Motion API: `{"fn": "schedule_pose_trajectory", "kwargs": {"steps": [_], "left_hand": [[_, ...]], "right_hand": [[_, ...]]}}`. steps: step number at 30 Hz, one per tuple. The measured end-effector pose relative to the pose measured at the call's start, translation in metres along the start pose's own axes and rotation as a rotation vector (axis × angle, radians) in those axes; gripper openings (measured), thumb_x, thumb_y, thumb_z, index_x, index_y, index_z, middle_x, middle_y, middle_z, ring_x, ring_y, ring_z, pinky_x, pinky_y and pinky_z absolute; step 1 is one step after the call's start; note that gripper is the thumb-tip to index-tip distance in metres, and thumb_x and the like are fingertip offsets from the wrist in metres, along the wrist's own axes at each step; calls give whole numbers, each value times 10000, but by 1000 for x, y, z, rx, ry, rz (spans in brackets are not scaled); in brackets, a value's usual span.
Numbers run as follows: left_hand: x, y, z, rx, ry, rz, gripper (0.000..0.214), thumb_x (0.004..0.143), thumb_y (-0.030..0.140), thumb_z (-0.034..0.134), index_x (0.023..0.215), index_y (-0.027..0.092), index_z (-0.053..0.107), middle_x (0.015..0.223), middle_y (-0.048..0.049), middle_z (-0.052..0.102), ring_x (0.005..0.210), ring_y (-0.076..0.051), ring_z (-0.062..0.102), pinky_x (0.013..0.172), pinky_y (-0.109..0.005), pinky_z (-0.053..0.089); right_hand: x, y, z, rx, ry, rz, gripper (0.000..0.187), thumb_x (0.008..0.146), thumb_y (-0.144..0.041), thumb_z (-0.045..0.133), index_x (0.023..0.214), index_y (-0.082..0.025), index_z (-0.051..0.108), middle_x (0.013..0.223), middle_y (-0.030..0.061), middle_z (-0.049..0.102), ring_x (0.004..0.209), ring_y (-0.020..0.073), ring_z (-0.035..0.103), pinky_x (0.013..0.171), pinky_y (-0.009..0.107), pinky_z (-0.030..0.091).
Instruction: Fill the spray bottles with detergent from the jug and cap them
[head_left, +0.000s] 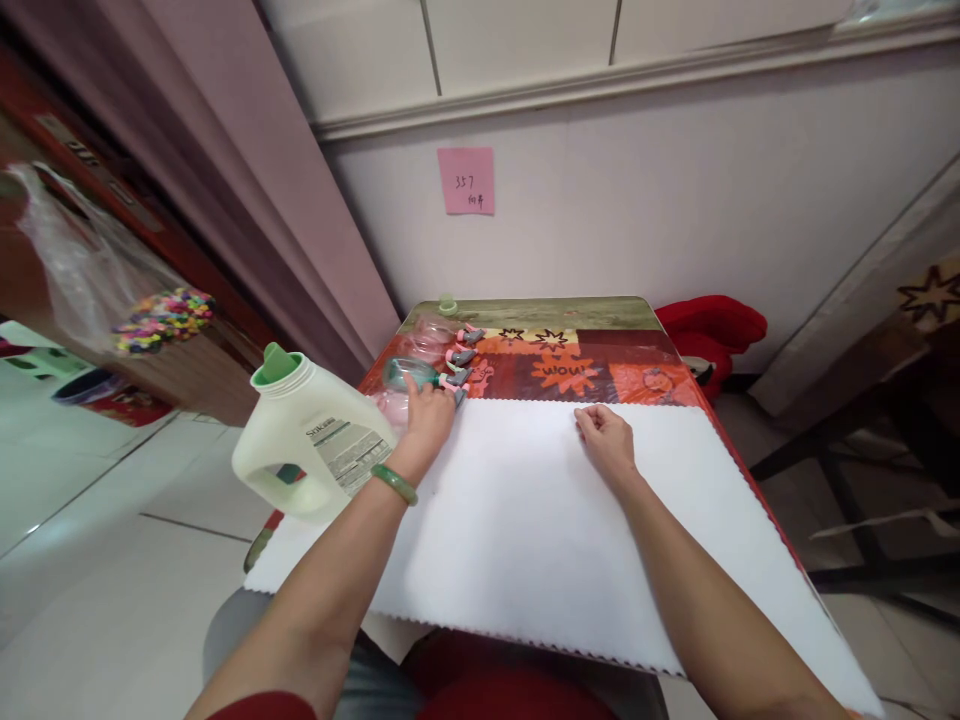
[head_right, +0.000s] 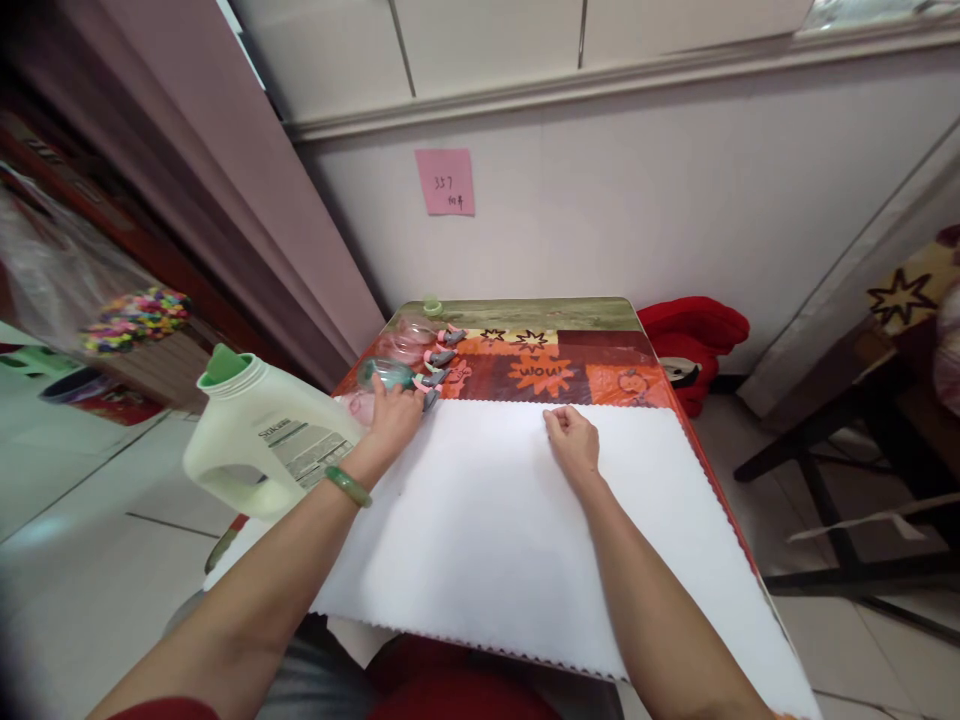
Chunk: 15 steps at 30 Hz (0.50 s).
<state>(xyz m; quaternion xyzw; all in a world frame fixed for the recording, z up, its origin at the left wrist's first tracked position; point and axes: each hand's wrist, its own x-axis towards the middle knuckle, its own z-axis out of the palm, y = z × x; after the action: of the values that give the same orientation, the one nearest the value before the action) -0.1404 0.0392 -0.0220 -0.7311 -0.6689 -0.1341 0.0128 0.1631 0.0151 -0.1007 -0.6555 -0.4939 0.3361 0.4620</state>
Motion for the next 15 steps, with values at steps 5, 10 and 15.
{"fn": "schedule_pose_trajectory", "kwargs": {"steps": [5, 10, 15], "left_hand": [[-16, 27, -28, -206, 67, 8, 199, 837, 140, 547, 928, 187, 717, 932, -155, 749, 1115, -375, 633, 1184, -664, 112], [-28, 58, -37, -859, 202, -55, 237, 871, 308, 657, 1075, 194, 698, 1065, -99, 757, 1036, -271, 686, 984, -415, 481], [-40, 77, -18, -1882, 114, -342, 396, 767, 406, 818, 1081, 183, 723, 1178, -137, 751, 1135, -274, 677, 899, -381, 528]], "right_hand": [[-1, -6, 3, 153, 23, -15, 446, 839, -654, 610, 806, -210, 644, 785, 57, 743, 613, 171, 636, 622, 293, 511], [-10, -17, 8, 491, -108, -50, 477, 782, -663, 723, 887, -203, 651, 812, 46, 720, 612, 142, 615, 567, 266, 531], [-28, -27, 13, 781, -635, 194, 826, 758, -914, 518, 1197, -226, 642, 1133, 133, 756, 851, 258, 760, 601, 338, 617]]}}
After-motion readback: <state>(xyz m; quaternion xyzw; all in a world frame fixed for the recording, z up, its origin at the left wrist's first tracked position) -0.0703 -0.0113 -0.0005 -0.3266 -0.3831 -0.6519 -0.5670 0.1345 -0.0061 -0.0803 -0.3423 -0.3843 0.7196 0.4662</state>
